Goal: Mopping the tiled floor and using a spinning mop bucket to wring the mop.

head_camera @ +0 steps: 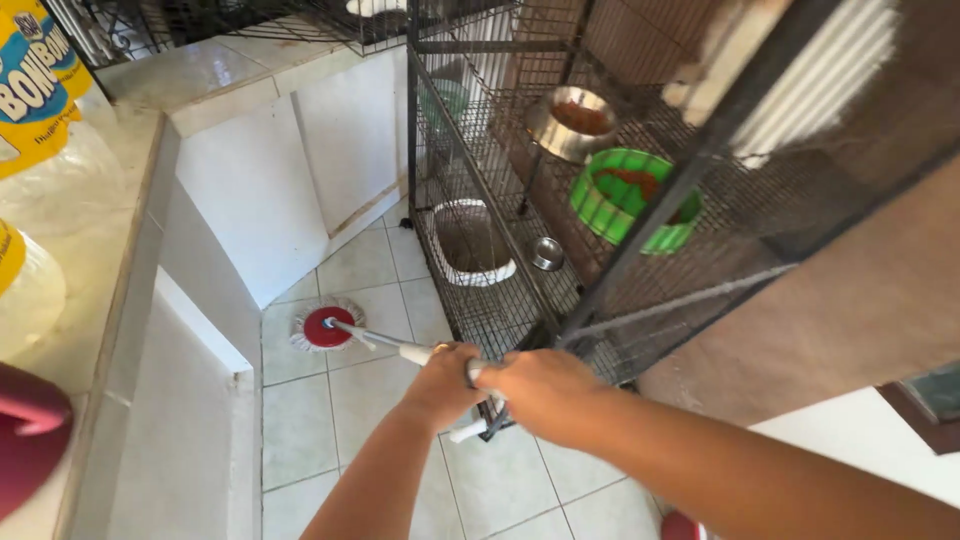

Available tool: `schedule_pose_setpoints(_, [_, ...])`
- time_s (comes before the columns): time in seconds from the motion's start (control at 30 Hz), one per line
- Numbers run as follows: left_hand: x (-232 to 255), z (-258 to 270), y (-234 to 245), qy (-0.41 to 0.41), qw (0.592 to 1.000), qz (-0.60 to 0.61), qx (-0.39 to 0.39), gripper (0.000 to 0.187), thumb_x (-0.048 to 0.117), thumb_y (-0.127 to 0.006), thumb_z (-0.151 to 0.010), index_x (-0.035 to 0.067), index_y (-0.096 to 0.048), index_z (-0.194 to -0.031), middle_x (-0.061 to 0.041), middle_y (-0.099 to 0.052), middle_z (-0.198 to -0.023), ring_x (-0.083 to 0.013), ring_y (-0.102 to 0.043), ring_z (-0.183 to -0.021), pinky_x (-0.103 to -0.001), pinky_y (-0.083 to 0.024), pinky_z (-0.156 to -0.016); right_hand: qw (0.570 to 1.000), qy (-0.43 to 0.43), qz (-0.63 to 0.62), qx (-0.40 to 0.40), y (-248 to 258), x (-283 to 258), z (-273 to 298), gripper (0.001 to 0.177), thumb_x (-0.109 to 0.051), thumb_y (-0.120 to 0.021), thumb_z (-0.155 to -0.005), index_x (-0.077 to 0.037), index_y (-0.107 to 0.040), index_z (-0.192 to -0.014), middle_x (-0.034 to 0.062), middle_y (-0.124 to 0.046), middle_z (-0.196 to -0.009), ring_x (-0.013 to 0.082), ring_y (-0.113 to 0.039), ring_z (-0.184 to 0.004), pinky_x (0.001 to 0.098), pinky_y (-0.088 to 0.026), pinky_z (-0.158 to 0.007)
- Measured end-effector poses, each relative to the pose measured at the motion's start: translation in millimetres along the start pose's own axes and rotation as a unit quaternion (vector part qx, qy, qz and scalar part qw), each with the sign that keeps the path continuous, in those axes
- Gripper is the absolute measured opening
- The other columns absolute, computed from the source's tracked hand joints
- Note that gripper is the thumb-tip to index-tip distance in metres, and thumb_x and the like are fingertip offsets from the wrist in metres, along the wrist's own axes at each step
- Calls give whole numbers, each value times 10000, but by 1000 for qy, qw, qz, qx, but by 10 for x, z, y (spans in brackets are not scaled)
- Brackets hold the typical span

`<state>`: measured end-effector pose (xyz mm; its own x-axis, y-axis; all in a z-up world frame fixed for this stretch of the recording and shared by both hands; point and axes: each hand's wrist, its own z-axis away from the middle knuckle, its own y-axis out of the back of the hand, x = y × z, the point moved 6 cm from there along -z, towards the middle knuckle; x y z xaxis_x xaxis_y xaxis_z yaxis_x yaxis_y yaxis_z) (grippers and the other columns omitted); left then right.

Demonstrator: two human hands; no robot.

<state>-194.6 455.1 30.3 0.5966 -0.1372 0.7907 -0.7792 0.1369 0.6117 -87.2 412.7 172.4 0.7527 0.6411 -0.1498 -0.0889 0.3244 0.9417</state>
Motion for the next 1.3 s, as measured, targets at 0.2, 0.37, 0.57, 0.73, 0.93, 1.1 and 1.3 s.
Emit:
schedule_pose_setpoints(0.2, [1018,529,-545,-70,994,61,-51,276,125,-803,-694,71,-674,-932,-161,-694,-1040,-370,-631,-1079,-445,-501,-937,998,-22,40,-37,194,64,1187,357,-114,-590,-848,-202,-622,-1193,137,-709,-796,370,-711,-784,520,-563,-672])
schedule_pose_setpoints(0.37, [1725,1286,-563,-106,974,126,-156,231,117,-750,-753,43,-606,-918,-144,-683,-1004,-350,-660,-1008,-417,-528,-895,986,11,91,-139,-304,58,1853,529,-95,-596,-830,21,-512,-1339,233,-676,-897,391,-733,-735,492,-602,-624])
schedule_pose_setpoints(0.57, [835,1188,-1059,-202,972,43,-110,149,79,-721,-801,53,-603,-889,-123,-661,-992,-332,-656,-1006,-410,-520,-962,995,-3,54,-88,-634,-162,1399,391,-156,-615,-837,5,-542,-1185,228,-685,-920,412,-732,-730,528,-592,-620])
schedule_pose_setpoints(0.73, [605,854,-632,-193,978,24,-76,92,89,-705,-833,59,-629,-877,-116,-659,-991,-327,-655,-1009,-411,-523,-947,999,1,15,-39,-397,-297,871,392,-87,-652,-809,-34,-549,-1183,204,-695,-836,391,-718,-701,513,-571,-594])
schedule_pose_setpoints(0.93, [144,316,-294,3,990,103,-91,194,100,-658,-791,76,-624,-980,-130,-641,-1113,-319,-648,-1074,-393,-555,-908,999,19,37,-17,-444,-158,201,274,-36,-681,-812,-32,-567,-1060,205,-678,-870,364,-700,-670,472,-570,-583])
schedule_pose_setpoints(1.1, [-475,-218,-539,54,992,16,-112,270,133,-678,-844,138,-607,-1105,-93,-578,-1309,-316,-555,-1253,-413,-516,-982,998,-19,49,-40,-764,137,-299,449,-56,-689,-840,-1,-529,-1257,225,-650,-999,358,-709,-704,445,-588,-595])
schedule_pose_setpoints(1.3, [-645,-492,-661,78,991,-56,-94,350,132,-694,-854,190,-579,-1180,-16,-510,-1438,-291,-403,-1416,-447,-460,-1056,978,-150,-109,91,-739,447,-593,803,-66,-771,-722,-84,-469,-1466,183,-669,-1104,400,-691,-920,459,-580,-712])
